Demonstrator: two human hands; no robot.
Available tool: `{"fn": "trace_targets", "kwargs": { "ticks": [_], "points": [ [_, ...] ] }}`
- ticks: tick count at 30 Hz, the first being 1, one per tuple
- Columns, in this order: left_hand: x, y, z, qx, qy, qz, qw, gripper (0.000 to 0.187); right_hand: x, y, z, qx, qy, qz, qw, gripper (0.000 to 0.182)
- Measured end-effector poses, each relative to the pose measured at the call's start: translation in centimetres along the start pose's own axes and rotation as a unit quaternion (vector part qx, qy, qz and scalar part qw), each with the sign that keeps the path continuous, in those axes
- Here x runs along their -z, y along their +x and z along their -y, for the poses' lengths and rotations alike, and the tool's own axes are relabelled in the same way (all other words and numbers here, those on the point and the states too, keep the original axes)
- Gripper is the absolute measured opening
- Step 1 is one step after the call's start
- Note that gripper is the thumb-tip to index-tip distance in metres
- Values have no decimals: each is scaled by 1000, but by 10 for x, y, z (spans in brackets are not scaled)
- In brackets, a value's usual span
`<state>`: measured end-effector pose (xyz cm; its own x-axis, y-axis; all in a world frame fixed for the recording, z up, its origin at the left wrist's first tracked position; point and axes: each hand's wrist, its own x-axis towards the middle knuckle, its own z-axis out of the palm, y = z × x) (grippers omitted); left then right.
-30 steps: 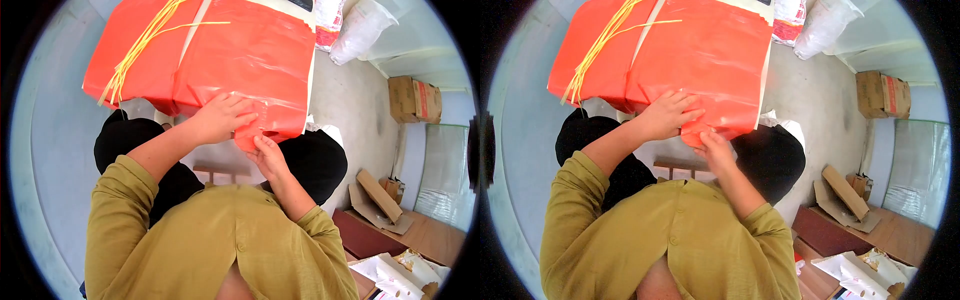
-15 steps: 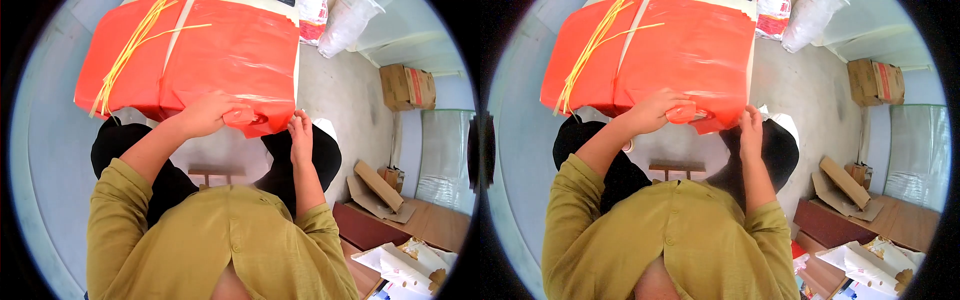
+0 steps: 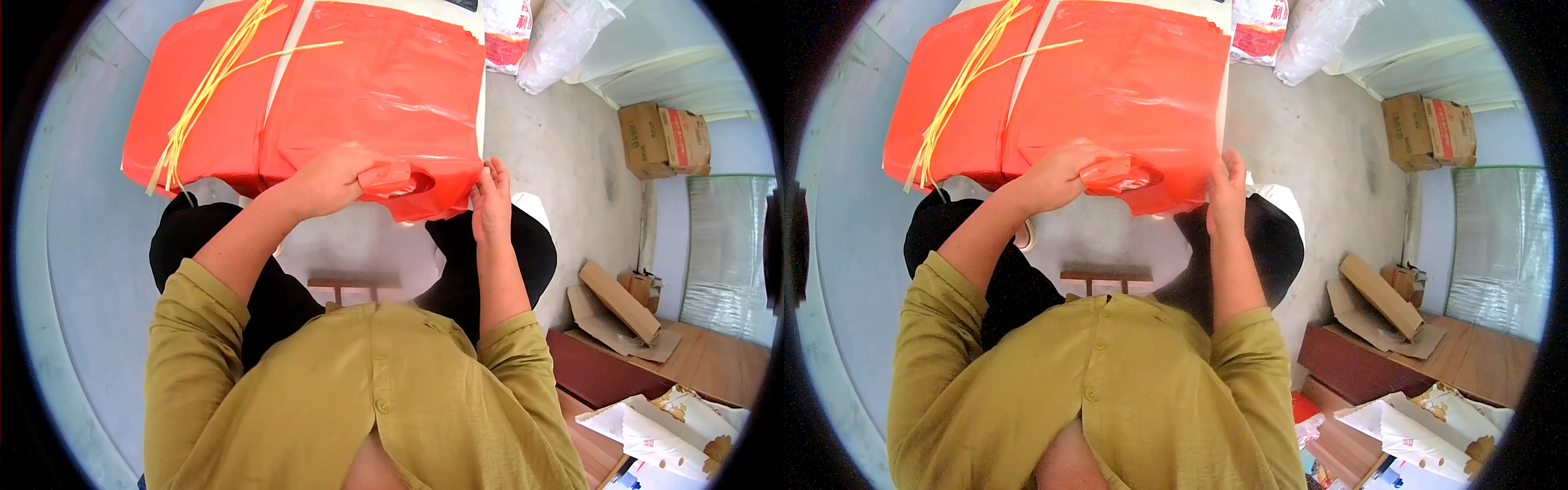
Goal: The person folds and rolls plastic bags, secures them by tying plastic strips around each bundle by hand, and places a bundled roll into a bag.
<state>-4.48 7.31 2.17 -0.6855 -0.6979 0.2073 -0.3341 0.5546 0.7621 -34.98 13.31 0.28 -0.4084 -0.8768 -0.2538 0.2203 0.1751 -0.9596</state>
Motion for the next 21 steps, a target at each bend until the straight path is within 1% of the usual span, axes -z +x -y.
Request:
{"fn": "trace_targets", "kwargs": {
  "ticks": [2,3,5,8,12,14,16,17,19,20,21],
  "points": [
    [-2,-2,8,1,15,-6,1000,35,4,9,-9,14,34,26,999,62],
    [-1,-2,10,9,6,5,1000,33,4,11,-10,21,51,38,998,63],
    [1,1,13,25,-10,24,999,32,3,16,-10,15,36,33,999,65],
    [-1,3,10,14,-32,-23,999,38,-1,16,-2,1,5,19,1000,70],
    [1,2,8,9,19,-7,1000,41,-5,-9,13,-33,11,8,999,80],
    [-2,0,12,9,43,21,999,44,0,-31,8,-59,25,37,997,83],
    [-6,0,7,-23,57,33,998,47,8,-53,6,-91,13,57,994,87],
    [-9,-1,4,-39,63,40,996,48,16,-62,1,-89,13,65,994,90],
    [-13,-7,5,-79,147,68,984,50,47,-67,-29,-71,-10,98,993,92],
    [-15,-10,6,-99,189,82,973,50,56,-73,-33,-86,-15,110,990,91],
    [-19,-14,7,-116,214,74,967,51,61,-81,-33,-102,-20,123,987,90]
  ]
}}
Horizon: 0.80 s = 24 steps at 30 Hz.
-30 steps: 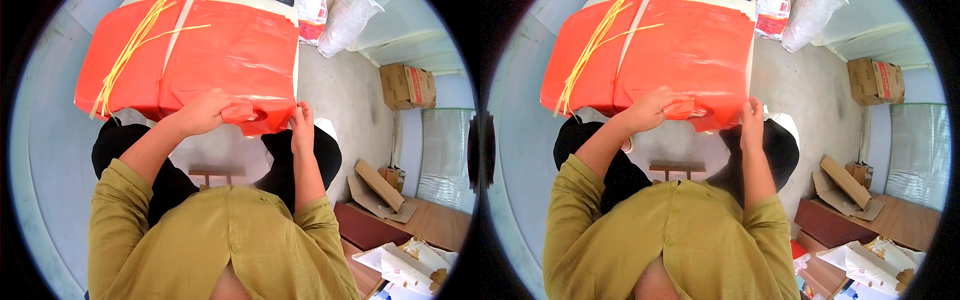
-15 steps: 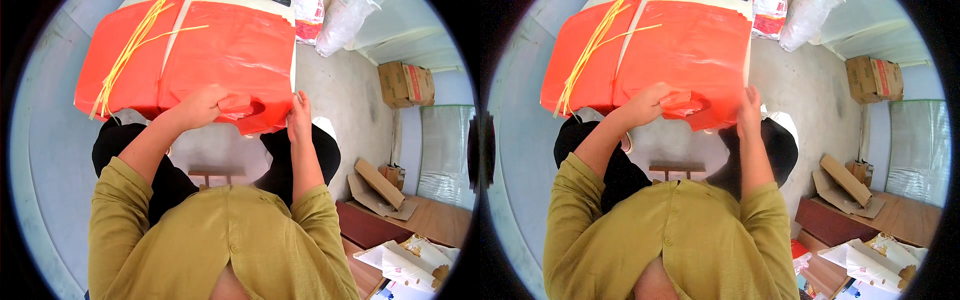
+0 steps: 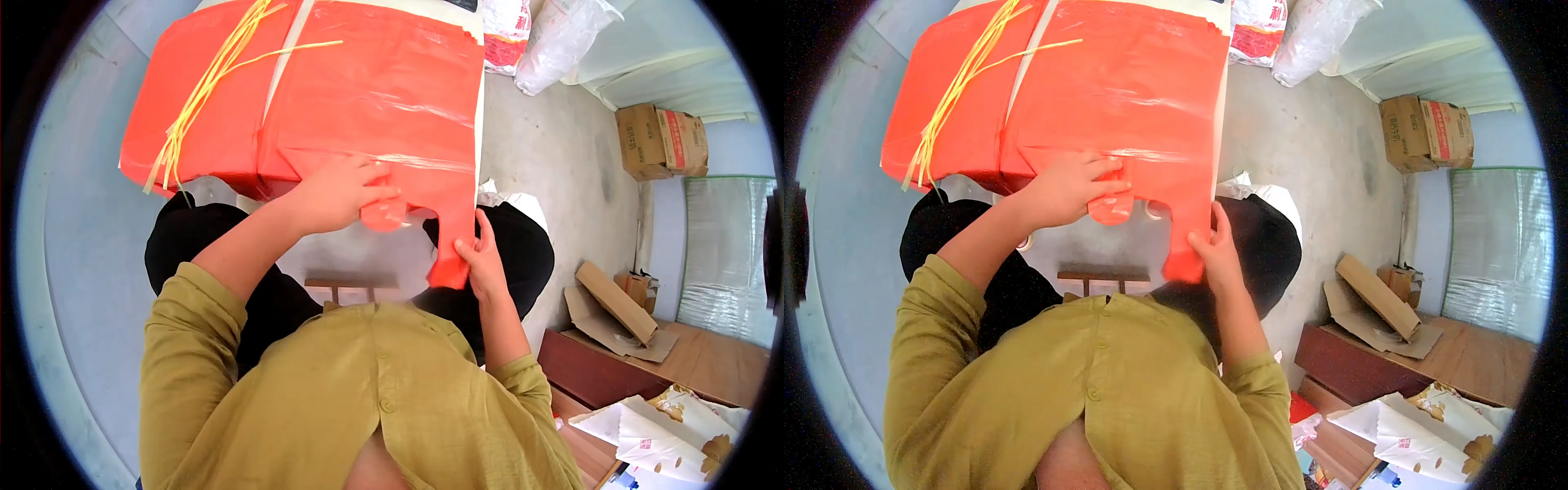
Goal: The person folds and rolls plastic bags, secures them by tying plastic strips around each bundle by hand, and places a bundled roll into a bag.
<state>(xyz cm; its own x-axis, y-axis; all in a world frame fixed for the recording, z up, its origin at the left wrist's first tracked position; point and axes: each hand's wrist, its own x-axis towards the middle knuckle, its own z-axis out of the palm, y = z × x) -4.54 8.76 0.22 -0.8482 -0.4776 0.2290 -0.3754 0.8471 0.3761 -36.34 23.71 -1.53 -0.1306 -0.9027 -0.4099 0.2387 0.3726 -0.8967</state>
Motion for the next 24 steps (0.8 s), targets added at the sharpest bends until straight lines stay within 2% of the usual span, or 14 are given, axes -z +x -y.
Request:
{"fn": "trace_targets", "kwargs": {
  "ticks": [4,6,8,9,12,13,16,17,20,21,24],
  "points": [
    [-8,-9,-6,-23,65,-24,997,54,3,-16,18,-20,-95,-6,995,79],
    [-8,-10,-6,-21,66,-30,997,53,-7,-18,45,33,-272,-15,961,70],
    [-8,-9,-6,-21,57,-32,998,48,-27,-14,77,85,-368,-9,926,65],
    [-8,-9,-6,-28,45,-31,998,45,-38,-10,88,144,-421,-3,895,48],
    [-6,-8,-4,-49,27,-45,997,36,-66,27,102,120,-431,53,893,37],
    [-4,-8,-5,-57,35,-61,996,32,-71,46,98,129,-441,79,885,27],
    [-4,-11,-5,-69,46,-92,992,27,-82,100,66,44,-316,135,938,30],
    [-5,-12,-5,-71,48,-99,991,25,-84,112,56,39,-329,131,935,39],
    [0,-13,-5,-59,42,-69,995,22,-104,108,79,-70,-253,160,952,50],
    [1,-14,-6,-59,52,-71,994,23,-110,108,74,-63,-231,144,960,56],
    [6,-16,-10,-63,77,-69,993,22,-114,110,75,-77,-184,143,969,54]
  ]
}}
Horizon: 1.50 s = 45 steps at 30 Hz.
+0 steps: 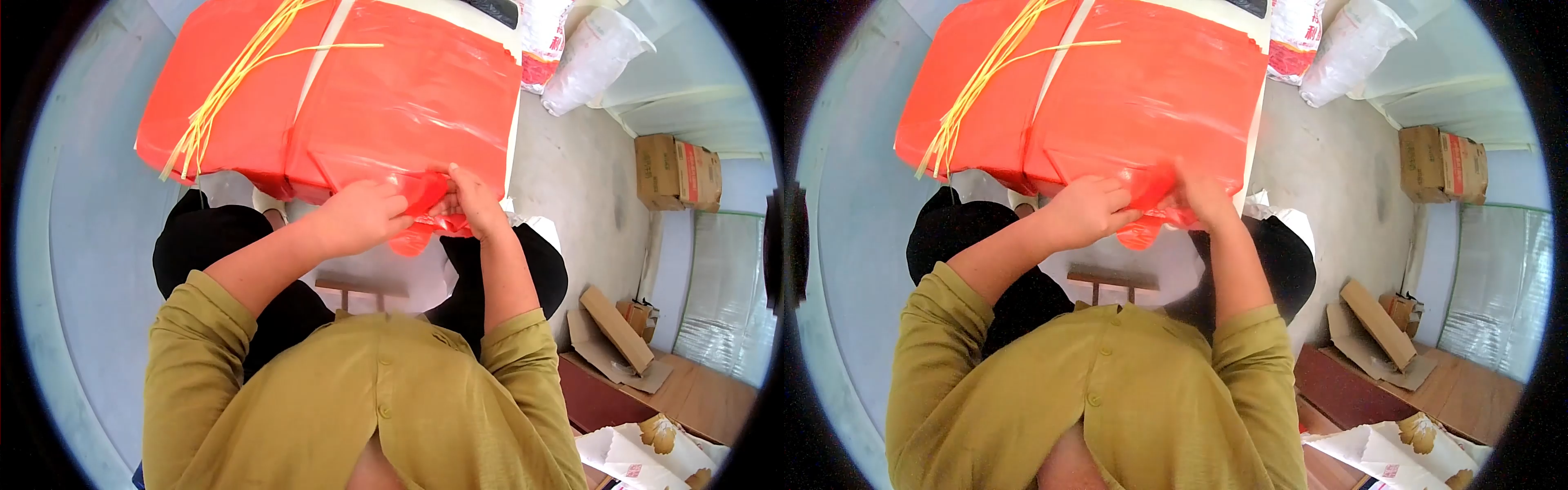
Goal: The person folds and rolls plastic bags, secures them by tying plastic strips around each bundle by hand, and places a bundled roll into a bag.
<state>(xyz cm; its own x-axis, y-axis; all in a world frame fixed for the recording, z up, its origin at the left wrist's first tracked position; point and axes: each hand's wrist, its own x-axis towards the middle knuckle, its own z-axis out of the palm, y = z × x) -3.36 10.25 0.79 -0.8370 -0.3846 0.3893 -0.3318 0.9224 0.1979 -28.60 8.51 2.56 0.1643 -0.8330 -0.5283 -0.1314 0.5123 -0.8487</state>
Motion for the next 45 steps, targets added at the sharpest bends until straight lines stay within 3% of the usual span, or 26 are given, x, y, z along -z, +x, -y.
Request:
{"fn": "trace_targets", "kwargs": {
  "ticks": [3,9,15,18,21,24,28,32,34,37,41,45],
  "points": [
    [3,1,-3,-10,11,-3,1000,20,1,0,3,-16,22,23,999,53],
    [0,9,-1,5,-12,-60,998,16,-8,3,8,23,-139,53,989,43],
    [-12,8,6,89,-127,-60,986,17,14,-18,-18,150,-117,-62,980,26],
    [-13,11,6,129,-163,-75,975,16,33,-31,-48,121,-113,-76,983,18],
    [-13,16,4,193,-185,-62,962,15,27,-45,-66,210,-28,-128,969,14],
    [-14,22,2,259,-198,-53,944,13,5,-63,-51,294,-133,-157,933,10],
    [-10,29,1,322,-211,-31,922,11,-5,-56,-49,479,-379,-100,786,24],
    [-13,31,6,372,-216,-5,903,15,-17,-39,-42,488,-484,-87,721,42],
    [-14,30,3,359,-174,-45,916,18,-18,-31,-46,484,-511,-90,705,48],
    [-19,24,6,304,-114,-49,944,27,-22,-19,-50,505,-522,-126,676,40],
    [0,14,9,158,-75,-33,984,36,-19,-18,-46,495,-525,-115,683,37],
    [10,5,13,145,-26,-12,989,36,-11,-18,-36,472,-528,-100,699,42]
  ]
}}
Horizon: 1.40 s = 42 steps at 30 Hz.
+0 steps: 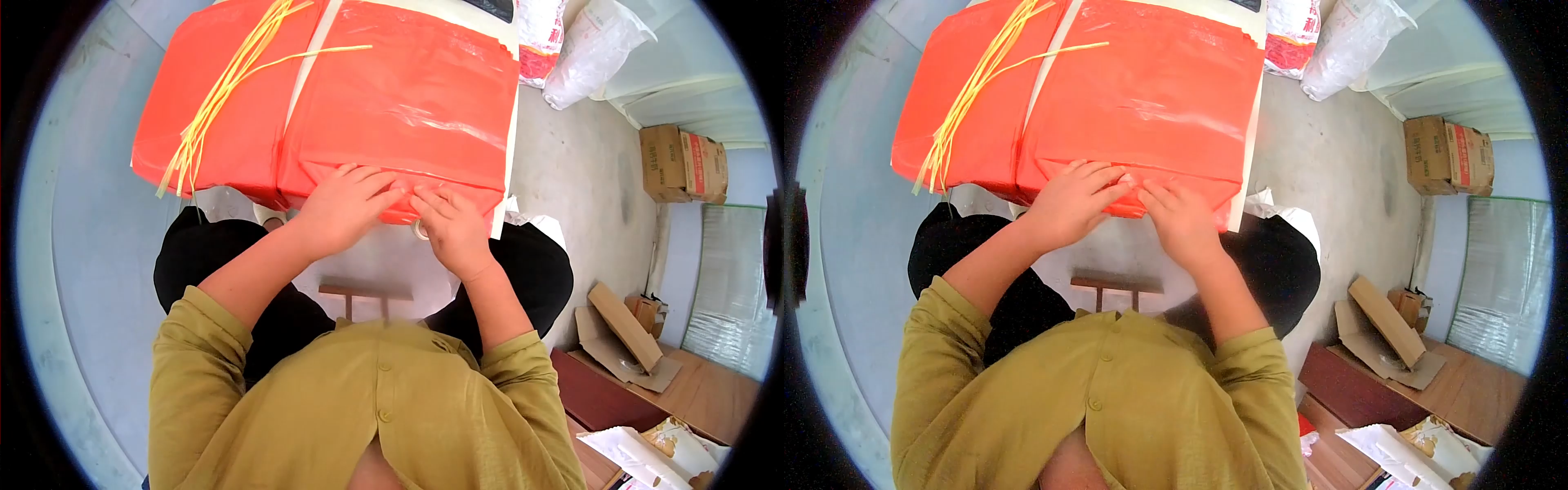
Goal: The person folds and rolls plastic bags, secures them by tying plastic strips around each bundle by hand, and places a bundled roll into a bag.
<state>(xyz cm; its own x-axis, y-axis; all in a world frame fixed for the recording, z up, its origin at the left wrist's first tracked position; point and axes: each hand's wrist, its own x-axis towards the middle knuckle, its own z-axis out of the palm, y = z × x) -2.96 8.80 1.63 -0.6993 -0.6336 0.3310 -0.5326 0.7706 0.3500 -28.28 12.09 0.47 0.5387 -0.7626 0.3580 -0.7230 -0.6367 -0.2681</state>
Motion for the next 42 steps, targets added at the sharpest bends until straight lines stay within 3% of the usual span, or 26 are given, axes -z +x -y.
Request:
{"fn": "trace_targets", "kwargs": {
  "ticks": [5,10,13,14,17,18,20,21,24,26,30,33,36,38,41,42],
  "points": [
    [-8,-3,15,30,-36,-48,998,38,15,16,-1,2,-11,-7,1000,50],
    [6,5,10,92,-72,28,993,39,15,15,0,-9,-36,21,999,46],
    [27,6,10,125,-107,20,986,38,42,24,5,-149,45,127,980,50],
    [33,5,12,132,-122,6,984,38,53,29,4,-143,43,145,978,40],
    [45,0,26,304,-264,43,914,32,81,57,-14,-227,144,277,922,37],
    [48,0,30,346,-297,46,889,30,81,63,-24,-171,172,220,945,24],
    [53,5,40,391,-325,32,861,27,78,80,-49,-273,241,280,888,25],
    [47,6,51,386,-324,21,863,27,76,88,-60,-321,274,308,853,25],
    [27,8,77,385,-317,-5,867,28,65,108,-86,-306,314,304,846,29],
    [26,13,81,399,-305,-12,864,29,45,111,-103,-301,297,287,859,29],
    [33,22,72,410,-142,22,901,32,29,113,-103,-296,188,247,903,32],
    [29,26,72,404,-57,67,911,32,25,102,-90,-296,81,152,940,36],
    [26,29,68,409,23,96,907,32,27,87,-79,-327,62,78,940,44],
    [33,39,59,424,83,137,891,34,24,70,-84,-249,1,49,967,49],
    [14,27,74,197,109,1,974,50,27,53,-80,-121,-73,83,986,61],
    [15,30,70,144,95,10,985,56,28,50,-76,-76,-94,106,987,66]
  ]
}}
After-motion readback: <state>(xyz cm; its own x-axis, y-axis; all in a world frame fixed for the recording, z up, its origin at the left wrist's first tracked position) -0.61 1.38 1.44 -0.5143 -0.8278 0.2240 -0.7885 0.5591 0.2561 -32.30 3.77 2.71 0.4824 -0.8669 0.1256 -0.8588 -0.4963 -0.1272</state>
